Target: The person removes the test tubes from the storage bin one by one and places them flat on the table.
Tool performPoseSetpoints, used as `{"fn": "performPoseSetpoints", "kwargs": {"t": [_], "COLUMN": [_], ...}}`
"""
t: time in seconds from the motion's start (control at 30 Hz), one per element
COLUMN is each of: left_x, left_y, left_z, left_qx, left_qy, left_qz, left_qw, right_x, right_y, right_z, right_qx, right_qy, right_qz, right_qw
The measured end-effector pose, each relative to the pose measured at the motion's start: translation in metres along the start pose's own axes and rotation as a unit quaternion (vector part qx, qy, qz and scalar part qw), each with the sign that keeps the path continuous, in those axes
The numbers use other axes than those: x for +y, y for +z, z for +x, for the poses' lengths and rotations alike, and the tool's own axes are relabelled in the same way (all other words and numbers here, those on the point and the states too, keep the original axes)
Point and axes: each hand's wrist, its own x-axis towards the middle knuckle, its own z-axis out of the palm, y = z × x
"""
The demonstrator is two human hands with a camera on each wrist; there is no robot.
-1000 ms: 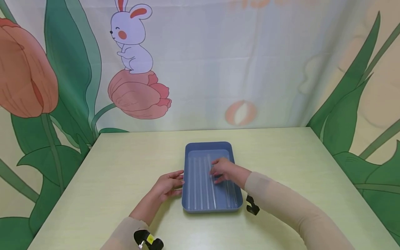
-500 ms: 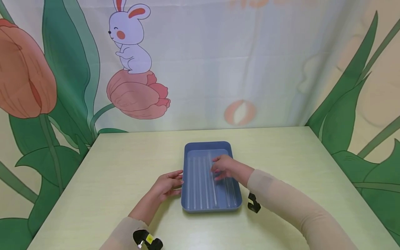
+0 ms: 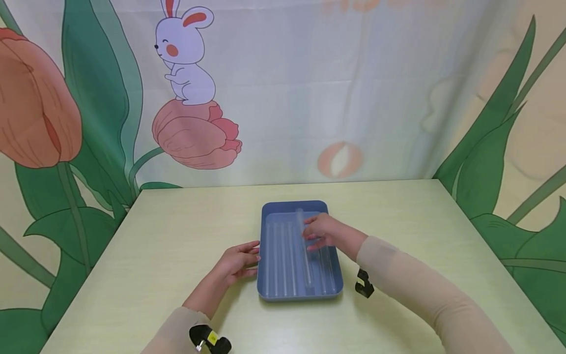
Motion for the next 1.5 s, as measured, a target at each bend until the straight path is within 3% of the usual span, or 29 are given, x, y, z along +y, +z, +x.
{"fn": "performPoseSetpoints", "kwargs": {"t": [0.8, 1.5], "left_x": [-0.002, 0.000], "left_y": [0.000, 0.003], "left_z": [0.001, -0.002], "left_qx": [-0.003, 0.020], "left_qy": [0.008, 0.011], "left_qz": [-0.011, -0.015], "left_qw": [0.9999, 0.9996], "right_x": [-0.017, -0.014], "right_y": [-0.019, -0.075], "right_z": [-0.022, -0.042], "right_qx": [-0.027, -0.013], "right_qy": [-0.032, -0.052], "right_qz": [-0.016, -0.031], "right_qw": [0.9990, 0.9981]}}
